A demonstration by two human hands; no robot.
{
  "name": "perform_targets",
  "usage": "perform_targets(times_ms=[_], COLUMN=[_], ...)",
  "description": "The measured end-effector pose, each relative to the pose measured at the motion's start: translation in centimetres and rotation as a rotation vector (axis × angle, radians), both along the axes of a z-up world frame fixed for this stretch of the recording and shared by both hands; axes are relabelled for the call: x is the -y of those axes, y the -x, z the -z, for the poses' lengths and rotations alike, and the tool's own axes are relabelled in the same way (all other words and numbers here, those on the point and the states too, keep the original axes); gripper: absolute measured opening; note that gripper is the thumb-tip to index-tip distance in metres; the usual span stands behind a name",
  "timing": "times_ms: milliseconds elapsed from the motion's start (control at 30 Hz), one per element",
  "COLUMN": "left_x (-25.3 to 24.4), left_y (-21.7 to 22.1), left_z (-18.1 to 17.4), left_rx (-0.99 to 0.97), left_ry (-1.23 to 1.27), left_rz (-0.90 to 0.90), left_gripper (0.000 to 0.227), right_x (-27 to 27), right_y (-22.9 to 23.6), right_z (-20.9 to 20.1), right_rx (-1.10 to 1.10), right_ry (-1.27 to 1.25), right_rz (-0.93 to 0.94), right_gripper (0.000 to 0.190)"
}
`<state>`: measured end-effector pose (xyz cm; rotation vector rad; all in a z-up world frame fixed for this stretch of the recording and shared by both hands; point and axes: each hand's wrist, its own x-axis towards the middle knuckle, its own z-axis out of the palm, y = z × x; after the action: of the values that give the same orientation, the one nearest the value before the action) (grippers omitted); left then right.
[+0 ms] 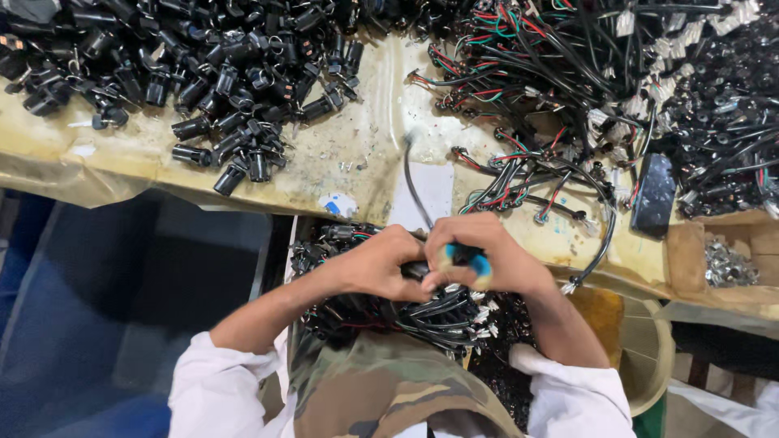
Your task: The person repeatedly picks up black cylindrical components and wire harnesses from a table, uses blue-handled pliers to strip or adjust wires, and places the components back on the table. The process is continuous and repetitive throughout the clip.
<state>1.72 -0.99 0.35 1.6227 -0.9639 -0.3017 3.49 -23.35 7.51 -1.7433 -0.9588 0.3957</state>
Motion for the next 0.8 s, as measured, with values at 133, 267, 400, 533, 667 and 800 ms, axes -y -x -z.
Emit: perform_targets(times_ms=[133, 267, 400, 533, 667, 800], left_x=[-0.3, -0.3, 0.7, 1.8, 2.8, 3.0], left_y=[0.0, 0.2, 1.2, 4.1, 6.6, 6.4], left_z=[1.0, 1.6, 1.7, 1.7, 1.9, 0.2], left_rx=[-0.065, -0.048, 0.209, 0.294, 0.161, 0.137], left_ry=[-0.024, -0.107, -0.041, -0.033, 0.004, 0.052], left_rz=[0.037, -0.392, -0.391, -0.344, -0.367, -0.309], left_gripper=[0.030, 0.028, 0.027, 0.033, 0.031, 0.033], right_x=[-1.8, -4.4, -3.0, -0.6, -0.8, -2.4], right_y=[-0.4, 2.1, 3.7, 6.0, 8.5, 9.6], right_z=[2.0, 3.9, 3.7, 3.7, 6.0, 7.2], right_rx=[-0.166, -0.293, 0.138, -0.631, -0.724, -0.406], right_ry=[-0.108, -0.274, -0.183, -1.080, -1.083, -1.135], right_rz=[0.011, 0.619, 0.632, 0.238, 0.103, 0.206], right_gripper=[0.027, 0.024, 0.036, 0.068, 0.070, 0.066])
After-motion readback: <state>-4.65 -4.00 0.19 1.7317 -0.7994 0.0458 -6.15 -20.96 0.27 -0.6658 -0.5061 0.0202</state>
